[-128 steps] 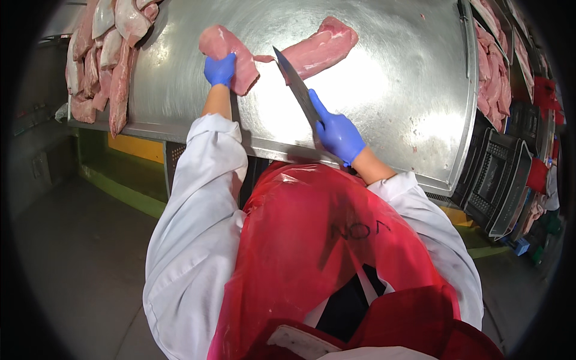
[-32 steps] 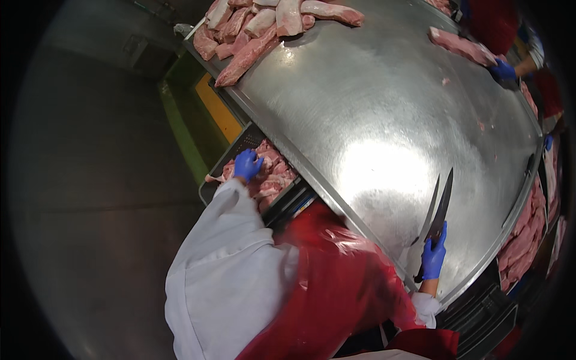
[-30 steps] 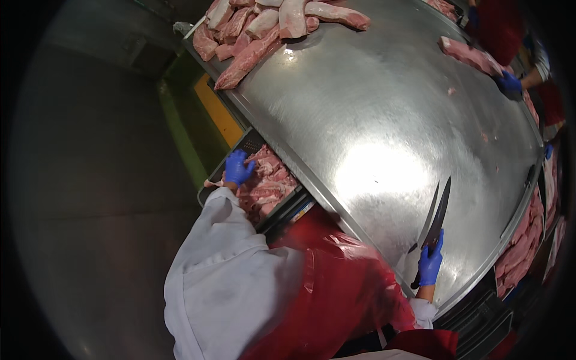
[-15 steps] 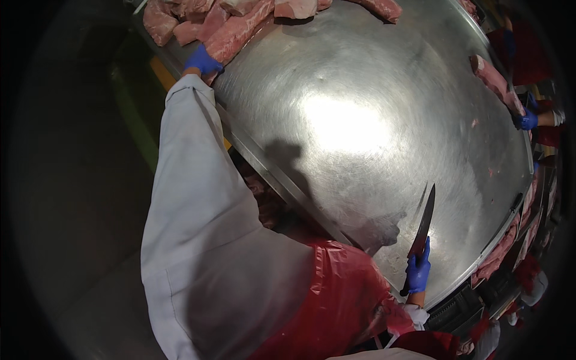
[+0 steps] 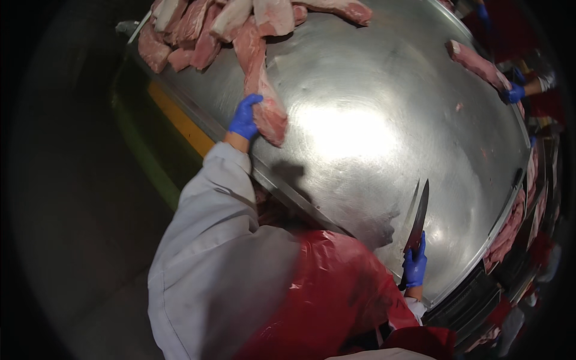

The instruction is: The person trims fat and connective tissue from raw pork loins using a boning knife on a stainless steel table. Trimmed pieces are placed into a bin below the table while the cleaned loins are set aside on the table.

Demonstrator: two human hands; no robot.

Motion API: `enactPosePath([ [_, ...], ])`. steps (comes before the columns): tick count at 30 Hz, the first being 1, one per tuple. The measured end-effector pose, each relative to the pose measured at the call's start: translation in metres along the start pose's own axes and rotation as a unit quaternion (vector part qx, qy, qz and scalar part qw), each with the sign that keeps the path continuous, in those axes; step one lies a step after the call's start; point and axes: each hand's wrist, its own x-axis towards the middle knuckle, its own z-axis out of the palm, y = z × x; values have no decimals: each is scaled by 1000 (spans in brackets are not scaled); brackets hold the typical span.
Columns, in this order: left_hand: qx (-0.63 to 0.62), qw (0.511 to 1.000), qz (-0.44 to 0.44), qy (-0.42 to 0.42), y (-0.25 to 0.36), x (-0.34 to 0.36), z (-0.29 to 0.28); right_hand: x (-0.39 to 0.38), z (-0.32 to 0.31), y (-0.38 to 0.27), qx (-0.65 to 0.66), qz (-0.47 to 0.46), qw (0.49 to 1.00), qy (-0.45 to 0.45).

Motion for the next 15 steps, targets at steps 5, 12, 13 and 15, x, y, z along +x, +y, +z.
enactPosePath([
  [5,-259,964,-10,-68,-176,-30,146,-35,1,70,56,-10,996,66],
  [12,760,420,457,-191,-244,-127,178,-80,-16,146,88,7,986,144],
  [13,805,340,469,-128,-231,-128,186,-81,-11,176,86,-26,980,175],
  [15,869,346,346,-78,-239,-129,188,-86,-25,207,72,-61,976,197],
])
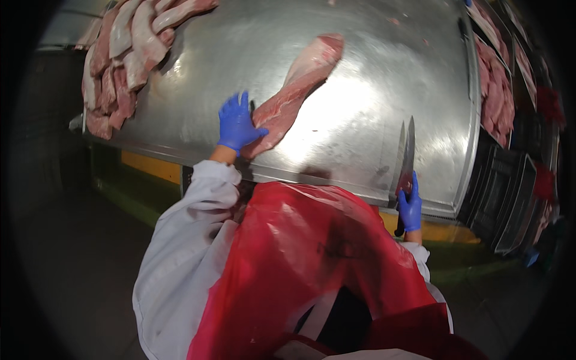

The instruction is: The person trims fat and connective tissue from raw pork loins using a boning knife on a stainless steel table. Trimmed pieces are placed into a bin below the table while the cleaned loins are set aside on the table.

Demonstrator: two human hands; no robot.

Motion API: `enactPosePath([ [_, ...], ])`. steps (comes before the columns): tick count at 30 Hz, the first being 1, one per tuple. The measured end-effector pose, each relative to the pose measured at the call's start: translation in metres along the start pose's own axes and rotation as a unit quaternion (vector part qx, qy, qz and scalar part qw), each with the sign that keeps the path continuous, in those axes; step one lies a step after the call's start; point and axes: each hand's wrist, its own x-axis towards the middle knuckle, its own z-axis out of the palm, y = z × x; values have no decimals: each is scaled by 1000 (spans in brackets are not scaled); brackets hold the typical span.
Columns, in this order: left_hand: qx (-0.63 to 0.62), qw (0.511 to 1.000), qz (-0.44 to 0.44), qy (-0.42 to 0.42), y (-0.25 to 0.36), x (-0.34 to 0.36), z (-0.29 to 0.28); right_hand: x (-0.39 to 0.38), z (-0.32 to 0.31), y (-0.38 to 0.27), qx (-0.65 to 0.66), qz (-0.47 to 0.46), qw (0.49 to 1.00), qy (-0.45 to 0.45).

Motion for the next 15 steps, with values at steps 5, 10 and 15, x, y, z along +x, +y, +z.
enactPosePath([
  [5,-329,916,-122,-197,68,-24,86,10,-35,37,-18,-77,996,41],
  [10,-7,992,-43,-121,152,-35,60,20,-81,68,15,-32,998,42],
  [15,-107,958,150,-218,200,-8,39,49,-91,78,74,25,997,28],
])
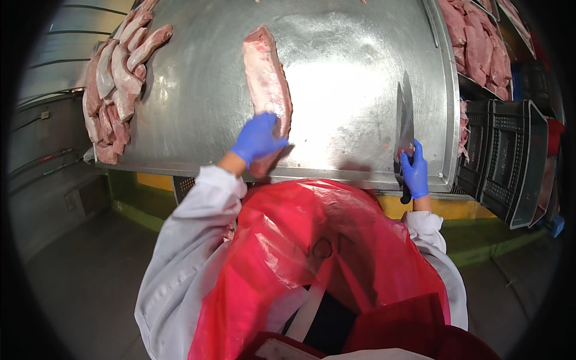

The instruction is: The person trims fat and connective tissue from raw pork loins using a boning knife on a stainless steel table. Trimmed pieces are placed into a bin below the table while the cleaned loins are set aside on the table.

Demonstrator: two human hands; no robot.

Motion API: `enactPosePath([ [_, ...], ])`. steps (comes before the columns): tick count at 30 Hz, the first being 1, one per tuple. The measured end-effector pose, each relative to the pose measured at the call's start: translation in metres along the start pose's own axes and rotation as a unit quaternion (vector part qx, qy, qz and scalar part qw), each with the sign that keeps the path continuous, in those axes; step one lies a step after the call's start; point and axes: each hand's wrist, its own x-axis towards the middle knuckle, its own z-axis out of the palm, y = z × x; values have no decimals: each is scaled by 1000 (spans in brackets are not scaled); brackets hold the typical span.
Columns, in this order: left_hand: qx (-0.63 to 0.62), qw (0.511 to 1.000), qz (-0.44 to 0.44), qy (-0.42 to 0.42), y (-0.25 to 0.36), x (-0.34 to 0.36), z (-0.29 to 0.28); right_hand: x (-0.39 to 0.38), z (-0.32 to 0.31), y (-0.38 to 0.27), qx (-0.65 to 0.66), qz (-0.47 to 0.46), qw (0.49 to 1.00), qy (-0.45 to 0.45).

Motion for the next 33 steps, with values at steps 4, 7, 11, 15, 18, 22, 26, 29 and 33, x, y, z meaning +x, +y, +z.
enactPosePath([
  [4,35,952,-98,288,-65,129,-11,46,24,-38,131,70,984,-101],
  [7,19,947,-138,290,-100,208,1,91,64,-59,115,-32,987,-106],
  [11,-5,955,-83,284,-125,229,-3,165,118,-114,55,-11,974,-222],
  [15,-47,959,-13,280,-142,232,-8,261,204,-165,53,-83,971,-216],
  [18,-40,961,-24,273,-137,225,-9,311,227,-228,56,-34,954,-293],
  [22,-25,961,-28,275,-132,222,-13,378,285,-248,-67,-205,945,-247],
  [26,-27,962,-62,264,-126,218,-13,379,280,-259,-106,-157,933,-306],
  [29,-38,960,-57,271,-127,217,-17,360,254,-235,-100,-185,924,-320],
  [33,-48,961,-39,270,-128,215,-16,383,283,-242,-101,-210,927,-295],
])
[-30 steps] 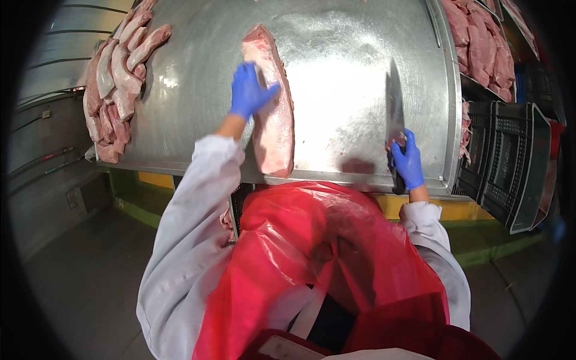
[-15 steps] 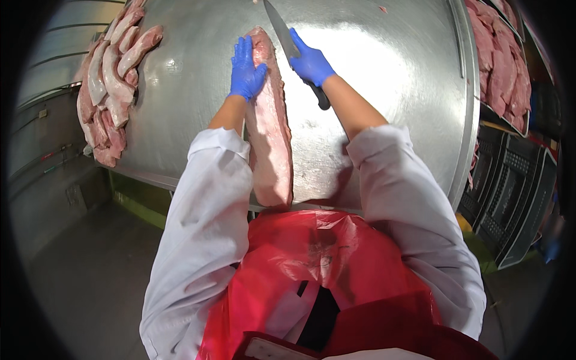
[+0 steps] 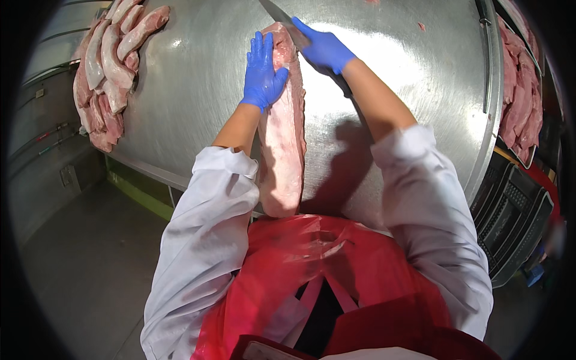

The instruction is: The person trims fat and connective tissue from raw pork loins using a boning knife on a stainless steel table. Trimmed pieces are placed into a bin below the table while the cleaned loins are set aside on the table.

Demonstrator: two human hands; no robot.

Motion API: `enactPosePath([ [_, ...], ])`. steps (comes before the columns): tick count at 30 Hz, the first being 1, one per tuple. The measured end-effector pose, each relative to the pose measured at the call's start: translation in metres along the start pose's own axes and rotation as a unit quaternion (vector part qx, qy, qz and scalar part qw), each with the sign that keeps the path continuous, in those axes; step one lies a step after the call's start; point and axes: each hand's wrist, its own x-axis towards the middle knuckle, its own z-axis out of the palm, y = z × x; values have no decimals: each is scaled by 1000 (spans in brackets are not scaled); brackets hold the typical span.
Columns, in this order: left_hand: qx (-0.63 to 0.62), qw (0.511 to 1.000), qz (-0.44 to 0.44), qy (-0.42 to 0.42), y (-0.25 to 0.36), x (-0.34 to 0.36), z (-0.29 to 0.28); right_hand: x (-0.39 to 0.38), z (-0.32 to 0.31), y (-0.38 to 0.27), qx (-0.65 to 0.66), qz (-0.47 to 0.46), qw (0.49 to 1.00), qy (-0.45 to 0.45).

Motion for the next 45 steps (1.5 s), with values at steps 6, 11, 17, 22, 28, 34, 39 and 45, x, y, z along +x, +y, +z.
enactPosePath([
  [6,19,999,-40,12,5,5,0,-18,6,-15,-85,-12,995,-46],
  [11,32,992,-122,23,7,9,-1,-138,25,-32,32,85,992,-89],
  [17,97,978,-184,-7,-5,67,-4,-225,78,-1,45,-27,993,105],
  [22,61,988,-134,50,-9,52,-5,-257,76,1,48,70,985,151],
  [28,31,999,-23,-14,23,-80,-10,-157,28,-14,-12,74,990,116],
  [34,31,999,-32,5,25,-92,-7,-5,9,-19,13,79,997,22],
  [39,47,996,-65,27,33,-93,-5,-80,56,-12,-11,52,998,17],
  [45,110,986,-121,38,25,-64,1,-211,49,-17,-66,57,996,7],
])
